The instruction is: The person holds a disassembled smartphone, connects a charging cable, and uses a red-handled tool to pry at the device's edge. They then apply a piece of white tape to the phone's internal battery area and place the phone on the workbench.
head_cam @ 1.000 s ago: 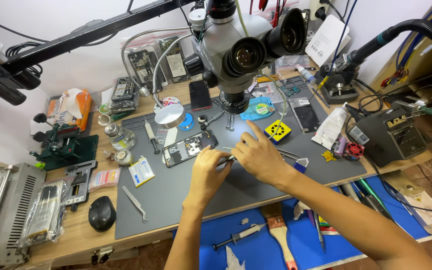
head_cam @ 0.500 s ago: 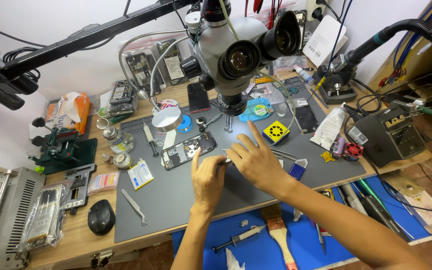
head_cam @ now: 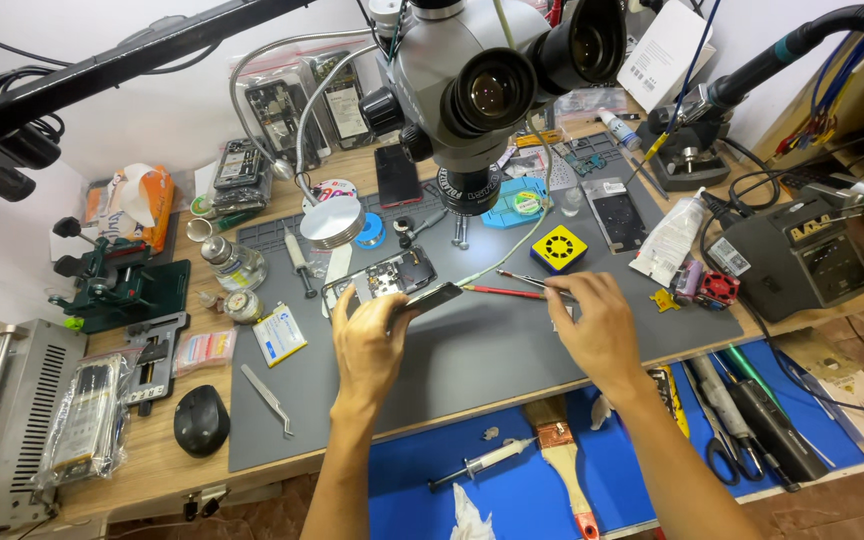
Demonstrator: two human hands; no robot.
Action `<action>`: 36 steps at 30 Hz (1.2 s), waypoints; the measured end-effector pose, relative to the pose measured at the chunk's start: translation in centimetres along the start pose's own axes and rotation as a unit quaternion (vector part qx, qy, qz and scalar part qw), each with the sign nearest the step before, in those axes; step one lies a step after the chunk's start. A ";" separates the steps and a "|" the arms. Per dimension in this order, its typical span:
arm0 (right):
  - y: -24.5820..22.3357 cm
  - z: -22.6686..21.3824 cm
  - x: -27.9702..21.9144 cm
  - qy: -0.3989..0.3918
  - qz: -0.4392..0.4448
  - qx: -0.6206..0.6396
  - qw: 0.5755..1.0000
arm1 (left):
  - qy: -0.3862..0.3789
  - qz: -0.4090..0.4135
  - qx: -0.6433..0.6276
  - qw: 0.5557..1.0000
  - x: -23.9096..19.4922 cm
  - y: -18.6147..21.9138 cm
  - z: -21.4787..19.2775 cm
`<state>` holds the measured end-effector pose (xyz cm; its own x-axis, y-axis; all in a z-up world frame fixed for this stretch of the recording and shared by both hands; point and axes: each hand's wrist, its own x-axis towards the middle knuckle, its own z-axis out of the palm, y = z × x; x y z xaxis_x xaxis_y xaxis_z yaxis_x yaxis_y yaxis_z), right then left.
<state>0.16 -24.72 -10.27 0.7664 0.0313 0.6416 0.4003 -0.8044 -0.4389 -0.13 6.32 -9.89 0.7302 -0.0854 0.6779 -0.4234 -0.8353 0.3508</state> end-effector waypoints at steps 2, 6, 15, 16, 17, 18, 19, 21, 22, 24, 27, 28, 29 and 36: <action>0.2 0.8 -0.4 -0.019 -0.007 -0.009 1.000 | -0.014 -0.012 -0.004 1.000 -0.1 -0.5 0.1; -2.0 1.3 -0.2 -0.111 0.081 0.092 0.986 | -0.089 -0.069 -0.031 0.993 0.5 -0.5 -0.6; -4.9 5.4 -0.3 -0.242 0.304 0.543 0.745 | -0.196 -0.151 -0.072 0.966 1.6 -1.3 -1.1; -4.8 6.1 -0.5 -0.242 0.304 0.542 0.745 | -0.196 -0.151 -0.072 0.966 1.6 -1.1 -1.1; -4.6 6.8 -0.7 -0.236 0.300 0.553 0.740 | -0.203 -0.170 -0.086 0.960 1.7 -0.8 -1.2; -4.5 7.5 -0.8 -0.230 0.295 0.564 0.736 | -0.211 -0.188 -0.101 0.954 1.7 -0.6 -1.3; -4.3 8.0 -0.9 -0.229 0.295 0.564 0.736 | -0.210 -0.187 -0.101 0.954 1.8 -0.2 -1.2; -3.9 9.1 -1.1 -0.198 0.292 0.571 0.741 | -0.183 -0.185 -0.147 0.954 1.9 0.4 -1.2; -3.6 9.2 -1.0 -0.198 0.291 0.571 0.742 | -0.182 -0.185 -0.147 0.955 1.9 0.6 -0.9; -3.2 9.3 -0.8 -0.173 0.281 0.554 0.765 | -0.150 -0.189 -0.211 0.947 1.9 0.9 -0.5; -4.2 7.1 0.6 -0.165 0.252 0.505 0.809 | -0.118 -0.186 -0.254 0.942 1.6 0.8 0.3; -4.3 6.6 0.9 -0.164 0.252 0.504 0.810 | -0.118 -0.186 -0.255 0.942 1.5 0.8 0.8; -4.4 6.0 1.2 -0.157 0.207 0.475 0.841 | -0.092 -0.149 -0.278 0.944 1.4 0.8 1.3; -5.4 1.1 4.5 -0.113 0.013 0.284 0.952 | -0.060 -0.072 -0.300 0.949 2.6 2.2 2.7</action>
<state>1.99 -19.54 -5.73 0.8426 0.1938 0.5025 0.5376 -0.3586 -0.7631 2.28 2.78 -9.03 0.8440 -0.0862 0.5293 -0.5181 -0.3861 0.7632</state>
